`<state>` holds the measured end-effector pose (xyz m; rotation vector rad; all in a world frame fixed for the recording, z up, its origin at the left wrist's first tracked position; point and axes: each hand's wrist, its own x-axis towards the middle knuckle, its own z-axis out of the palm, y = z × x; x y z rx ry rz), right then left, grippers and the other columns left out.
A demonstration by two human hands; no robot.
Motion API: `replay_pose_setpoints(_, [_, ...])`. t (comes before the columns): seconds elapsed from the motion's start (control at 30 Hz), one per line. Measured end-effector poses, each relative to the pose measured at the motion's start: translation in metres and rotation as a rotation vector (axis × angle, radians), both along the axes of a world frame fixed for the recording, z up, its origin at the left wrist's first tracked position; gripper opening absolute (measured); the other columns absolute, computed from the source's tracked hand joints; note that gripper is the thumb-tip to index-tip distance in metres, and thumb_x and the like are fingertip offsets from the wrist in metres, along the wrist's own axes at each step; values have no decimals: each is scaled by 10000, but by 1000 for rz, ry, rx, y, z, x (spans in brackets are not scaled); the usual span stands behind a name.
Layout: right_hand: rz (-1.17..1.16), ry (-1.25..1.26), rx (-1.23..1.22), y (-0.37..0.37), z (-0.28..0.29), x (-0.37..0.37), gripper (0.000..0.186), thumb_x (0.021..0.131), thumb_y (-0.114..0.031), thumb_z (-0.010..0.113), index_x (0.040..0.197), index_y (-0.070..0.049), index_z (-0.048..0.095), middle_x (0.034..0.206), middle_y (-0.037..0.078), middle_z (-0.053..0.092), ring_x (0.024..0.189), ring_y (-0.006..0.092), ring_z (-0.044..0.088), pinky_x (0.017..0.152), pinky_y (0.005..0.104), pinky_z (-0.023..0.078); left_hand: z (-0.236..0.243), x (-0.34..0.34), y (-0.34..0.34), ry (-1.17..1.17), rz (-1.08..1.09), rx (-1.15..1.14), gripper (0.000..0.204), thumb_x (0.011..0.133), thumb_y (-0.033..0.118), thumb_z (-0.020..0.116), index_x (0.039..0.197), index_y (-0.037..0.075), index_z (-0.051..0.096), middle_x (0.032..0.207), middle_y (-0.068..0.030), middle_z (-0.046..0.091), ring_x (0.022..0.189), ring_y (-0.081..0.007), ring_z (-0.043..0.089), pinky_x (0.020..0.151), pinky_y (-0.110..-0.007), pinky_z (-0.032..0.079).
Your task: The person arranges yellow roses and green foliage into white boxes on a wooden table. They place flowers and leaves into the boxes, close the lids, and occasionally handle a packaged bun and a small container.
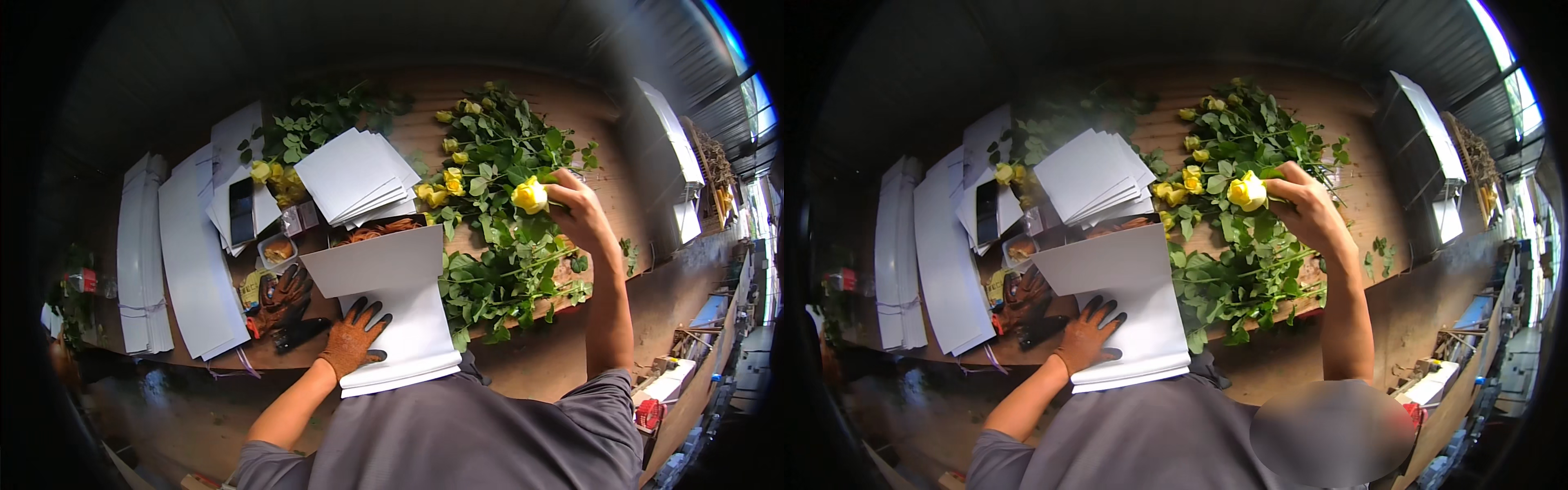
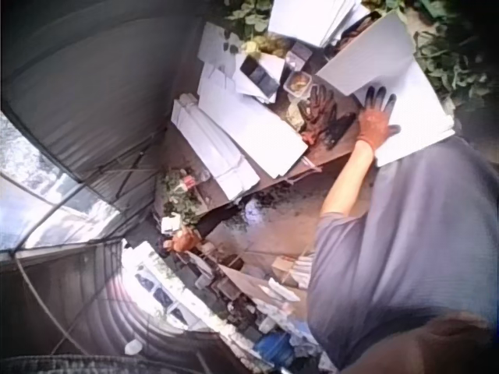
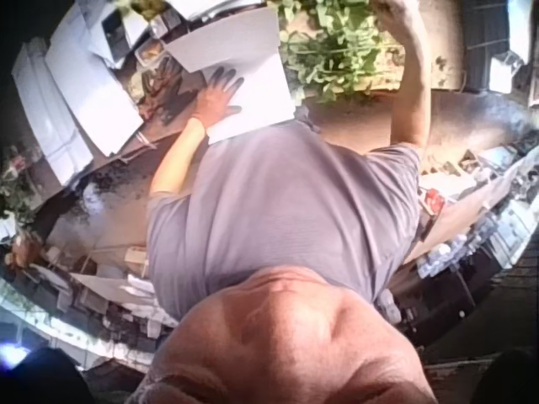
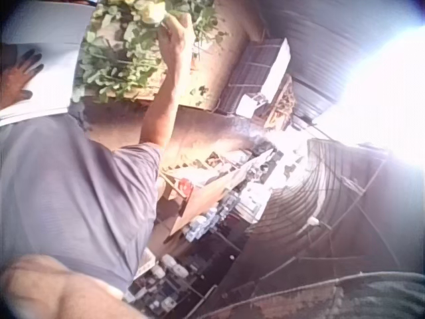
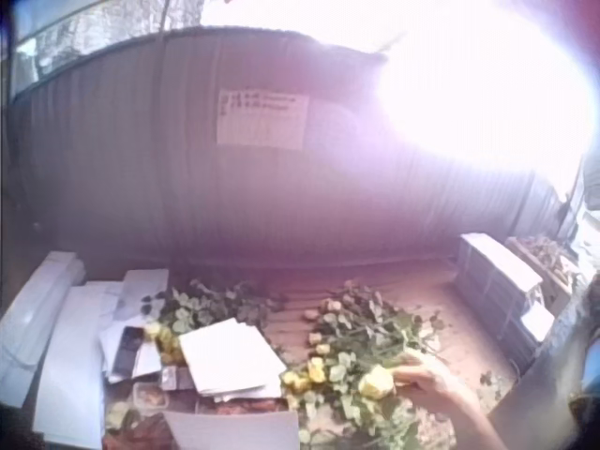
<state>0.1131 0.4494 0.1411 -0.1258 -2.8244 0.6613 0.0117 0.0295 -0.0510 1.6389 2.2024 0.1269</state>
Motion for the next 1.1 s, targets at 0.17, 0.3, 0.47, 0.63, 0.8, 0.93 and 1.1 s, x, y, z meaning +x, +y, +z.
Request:
replay_pose_setpoints(0.17, [151, 15, 90, -88, 43, 1, 381, 671, 70, 684, 1024, -67, 726, 897, 93, 589, 743, 278, 633, 638, 366, 523, -7, 0, -9, -50, 41, 42, 815, 676, 449, 814, 1396, 204, 520, 1470, -115, 420, 1376, -389, 356, 924, -498, 500])
replay_pose_setpoints(0.3, [398, -299, -133, -163, -33, -9, 250, 760, -82, 702, 1007, -115, 695, 832, 79, 594, 691, 306, 636, 595, 399, 519, -11, -4, -11, -47, 36, 84, 789, 683, 466, 805, 1375, 206, 529, 1458, -102, 431, 1366, -380, 372, 880, -481, 527])
replay_pose_setpoints(0.47, [700, -524, -342, -212, -168, -8, 172, 843, -213, 700, 968, -95, 706, 886, 59, 665, 824, 291, 653, 739, 399, 523, -31, -1, -12, 82, 23, 134, 660, 751, 314, 784, 1357, 235, 535, 1448, -61, 448, 1358, -339, 390, 865, -454, 520])
replay_pose_setpoints(0.63, [776, -486, -138, -221, -214, -3, 191, 835, -202, 594, 1000, -173, 686, 943, 14, 670, 1003, 228, 622, 845, 407, 479, -13, -10, -9, -115, 81, 63, 448, 851, 298, 687, 1282, 207, 602, 1423, -54, 489, 1350, -310, 429, 964, -447, 514])
replay_pose_setpoints(0.8, [773, -476, -5, -223, -210, -1, 219, 850, -202, 557, 1020, -204, 695, 940, -1, 665, 993, 222, 642, 830, 407, 508, -16, -16, -9, -350, 128, 97, 361, 799, 408, 733, 1032, 134, 708, 1448, -134, 467, 1351, -380, 413, 1012, -481, 468])
replay_pose_setpoints(0.93, [755, -705, -137, -211, -191, -11, 262, 861, -289, 625, 1074, -147, 684, 927, 77, 690, 929, 298, 666, 812, 427, 522, 3, -8, -7, -402, 145, -12, 330, 763, 359, 775, 983, 118, 723, 1544, -166, 352, 1428, -443, 283, 1122, -478, 357])
replay_pose_setpoints(1.1, [423, -937, -182, -70, -137, -69, 265, 868, -283, 644, 997, -75, 744, 895, 114, 740, 775, 221, 699, 715, 367, 551, 2, -2, -11, -317, 143, 50, 284, 796, 369, 758, 946, 130, 720, 1517, -126, 379, 1430, -411, 286, 1079, -491, 413])
